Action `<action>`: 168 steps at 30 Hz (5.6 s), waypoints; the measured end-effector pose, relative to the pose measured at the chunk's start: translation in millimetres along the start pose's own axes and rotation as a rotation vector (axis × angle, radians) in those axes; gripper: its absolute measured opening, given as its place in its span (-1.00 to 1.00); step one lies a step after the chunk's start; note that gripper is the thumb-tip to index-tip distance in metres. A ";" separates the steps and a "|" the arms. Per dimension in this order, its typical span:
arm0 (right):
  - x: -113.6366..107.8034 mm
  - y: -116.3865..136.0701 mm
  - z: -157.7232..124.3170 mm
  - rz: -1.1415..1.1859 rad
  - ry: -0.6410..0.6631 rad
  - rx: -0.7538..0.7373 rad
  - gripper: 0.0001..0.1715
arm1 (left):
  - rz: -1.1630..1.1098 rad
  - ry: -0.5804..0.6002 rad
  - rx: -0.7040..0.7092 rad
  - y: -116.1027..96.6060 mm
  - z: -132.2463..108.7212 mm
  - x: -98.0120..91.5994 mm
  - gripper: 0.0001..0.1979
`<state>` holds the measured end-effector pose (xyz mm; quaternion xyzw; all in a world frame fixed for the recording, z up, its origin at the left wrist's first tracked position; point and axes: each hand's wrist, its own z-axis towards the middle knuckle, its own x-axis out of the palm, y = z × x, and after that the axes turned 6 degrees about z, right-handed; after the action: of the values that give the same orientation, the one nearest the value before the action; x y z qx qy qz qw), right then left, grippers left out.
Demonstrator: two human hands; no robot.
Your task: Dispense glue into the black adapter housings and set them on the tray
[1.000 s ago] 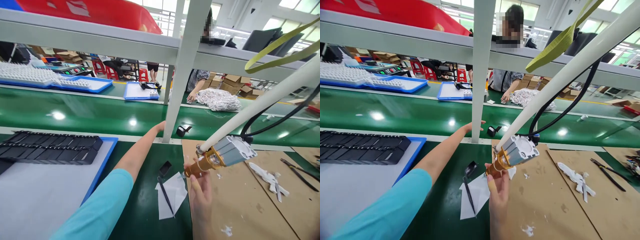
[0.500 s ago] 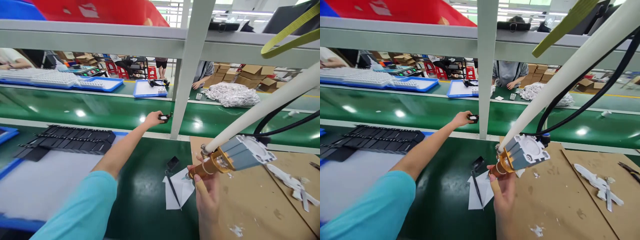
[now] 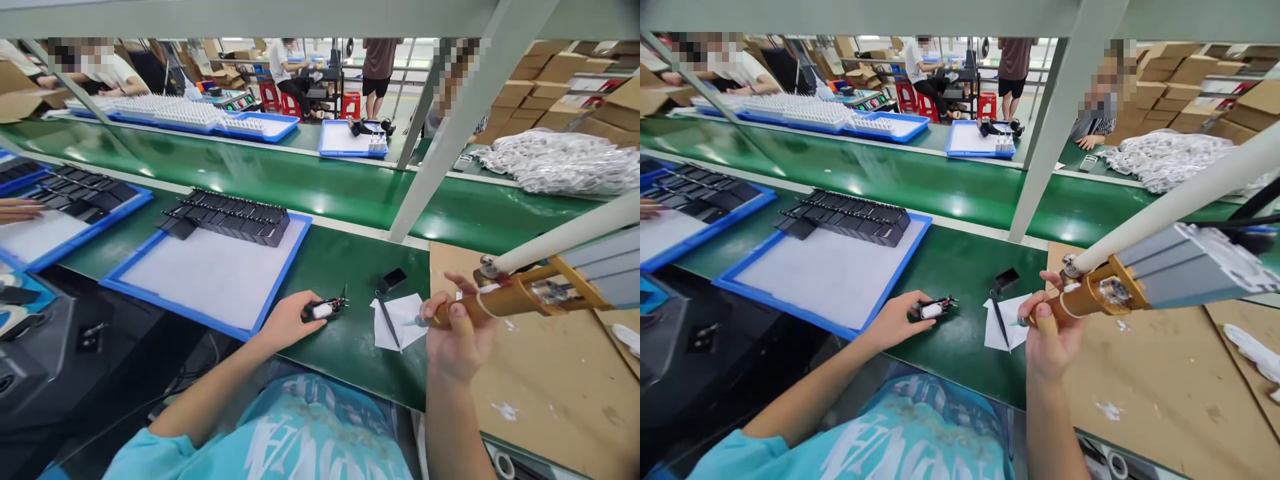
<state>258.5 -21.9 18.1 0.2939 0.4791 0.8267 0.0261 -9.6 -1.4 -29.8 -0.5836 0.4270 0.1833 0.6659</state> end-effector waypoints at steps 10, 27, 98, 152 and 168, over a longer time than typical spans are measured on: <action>24.7 -4.2 -15.8 0.078 0.113 0.058 -0.54 | 0.196 -0.186 0.528 -6.2 -1.6 26.4 -0.50; 88.8 -16.8 -26.0 0.296 0.198 0.067 -0.51 | -0.039 -0.134 0.069 -8.1 -3.5 28.8 -0.66; 54.1 -15.6 -10.4 0.271 0.115 0.040 -0.56 | -0.283 0.038 0.211 -1.3 32.6 18.9 -0.65; 37.9 -20.3 -6.3 0.291 0.060 0.007 -0.65 | -1.759 0.272 -0.295 -15.9 11.1 14.2 -0.57; 27.4 -29.6 -0.8 0.134 -0.076 0.036 -0.55 | 0.265 -0.551 -0.231 106.7 -1.6 -112.9 -0.40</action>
<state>228.3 2.3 6.5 0.3568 0.4718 0.8061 -0.0164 -153.6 52.7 -7.5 -0.5229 0.2794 0.4668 0.6562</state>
